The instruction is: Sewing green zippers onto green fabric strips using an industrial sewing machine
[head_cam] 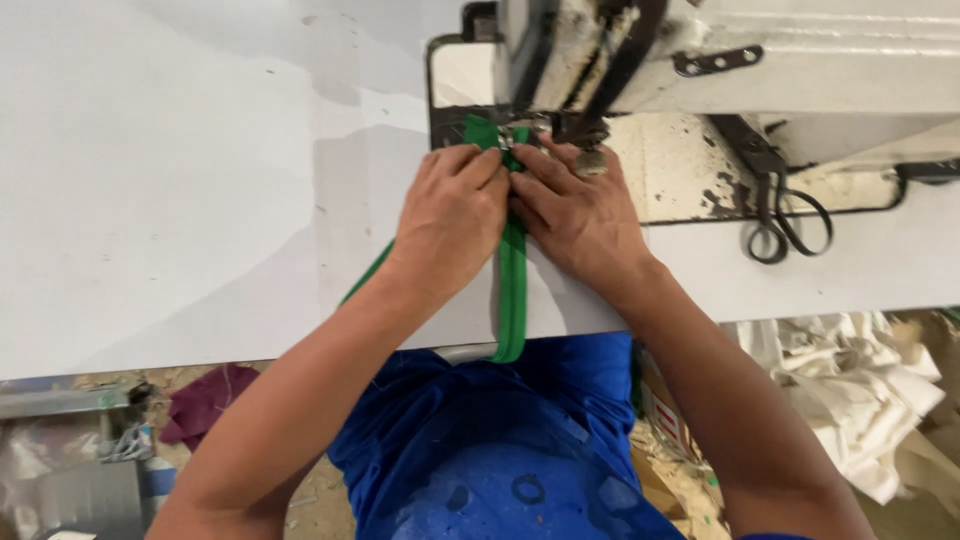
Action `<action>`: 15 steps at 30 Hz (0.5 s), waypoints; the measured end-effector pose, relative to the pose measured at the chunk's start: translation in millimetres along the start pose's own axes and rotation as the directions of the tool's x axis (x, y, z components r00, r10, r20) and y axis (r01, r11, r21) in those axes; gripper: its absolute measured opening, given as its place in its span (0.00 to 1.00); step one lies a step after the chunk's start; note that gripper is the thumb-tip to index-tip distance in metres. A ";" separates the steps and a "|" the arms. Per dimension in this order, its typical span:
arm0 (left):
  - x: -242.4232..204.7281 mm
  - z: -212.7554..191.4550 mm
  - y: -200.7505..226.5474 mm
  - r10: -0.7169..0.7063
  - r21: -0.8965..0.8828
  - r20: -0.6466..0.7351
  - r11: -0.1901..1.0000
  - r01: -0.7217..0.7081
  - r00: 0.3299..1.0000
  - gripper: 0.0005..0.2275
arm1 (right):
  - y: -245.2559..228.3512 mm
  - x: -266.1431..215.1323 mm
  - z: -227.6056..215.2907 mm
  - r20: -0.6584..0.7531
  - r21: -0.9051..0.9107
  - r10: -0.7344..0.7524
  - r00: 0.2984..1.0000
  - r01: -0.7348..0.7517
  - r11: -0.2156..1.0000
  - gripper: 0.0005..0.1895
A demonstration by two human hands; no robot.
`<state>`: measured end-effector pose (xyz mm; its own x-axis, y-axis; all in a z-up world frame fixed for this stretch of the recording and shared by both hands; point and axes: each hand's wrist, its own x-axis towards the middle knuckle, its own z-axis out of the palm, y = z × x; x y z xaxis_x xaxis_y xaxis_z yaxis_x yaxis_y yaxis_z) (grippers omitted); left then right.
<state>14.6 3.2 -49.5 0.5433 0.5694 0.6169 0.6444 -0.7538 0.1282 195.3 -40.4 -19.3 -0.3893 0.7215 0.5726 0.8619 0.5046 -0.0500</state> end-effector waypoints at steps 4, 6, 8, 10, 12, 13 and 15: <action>2.4 -2.6 -0.7 -0.012 0.034 -0.062 0.999 0.014 0.998 0.06 | 0.8 2.1 0.5 0.024 0.052 0.027 0.999 -0.028 0.998 0.08; 0.0 -2.8 0.0 -0.016 0.042 -0.065 0.999 0.019 0.998 0.06 | -4.4 5.0 -3.0 0.027 0.085 0.034 0.999 -0.036 0.996 0.09; 2.8 3.2 1.0 -0.054 0.019 -0.096 0.998 0.056 0.994 0.05 | -4.0 8.7 -7.8 0.045 0.018 0.036 0.998 -0.037 0.999 0.07; 2.7 -1.9 1.6 -0.058 0.010 -0.087 0.998 0.059 0.995 0.06 | -2.9 4.2 -1.4 0.042 0.000 0.056 0.998 -0.056 0.998 0.08; 2.9 -6.2 4.4 -0.055 -0.006 -0.085 0.998 0.055 0.995 0.07 | -3.4 1.3 0.3 0.038 -0.032 0.077 0.996 -0.076 0.997 0.09; 2.8 -7.9 5.2 -0.073 -0.019 -0.070 0.997 0.072 0.995 0.08 | -4.5 1.7 0.2 0.038 -0.035 0.080 0.996 -0.079 0.996 0.09; 7.1 -8.4 0.5 -0.078 -0.022 -0.063 0.997 0.077 0.995 0.08 | -3.0 7.2 2.5 0.020 -0.042 0.081 0.997 -0.080 0.996 0.08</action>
<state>14.2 4.1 -38.5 0.4559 0.6048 0.6529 0.6723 -0.7148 0.1926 189.1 -35.6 -17.1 -0.3249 0.7695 0.5498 0.9031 0.4250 -0.0610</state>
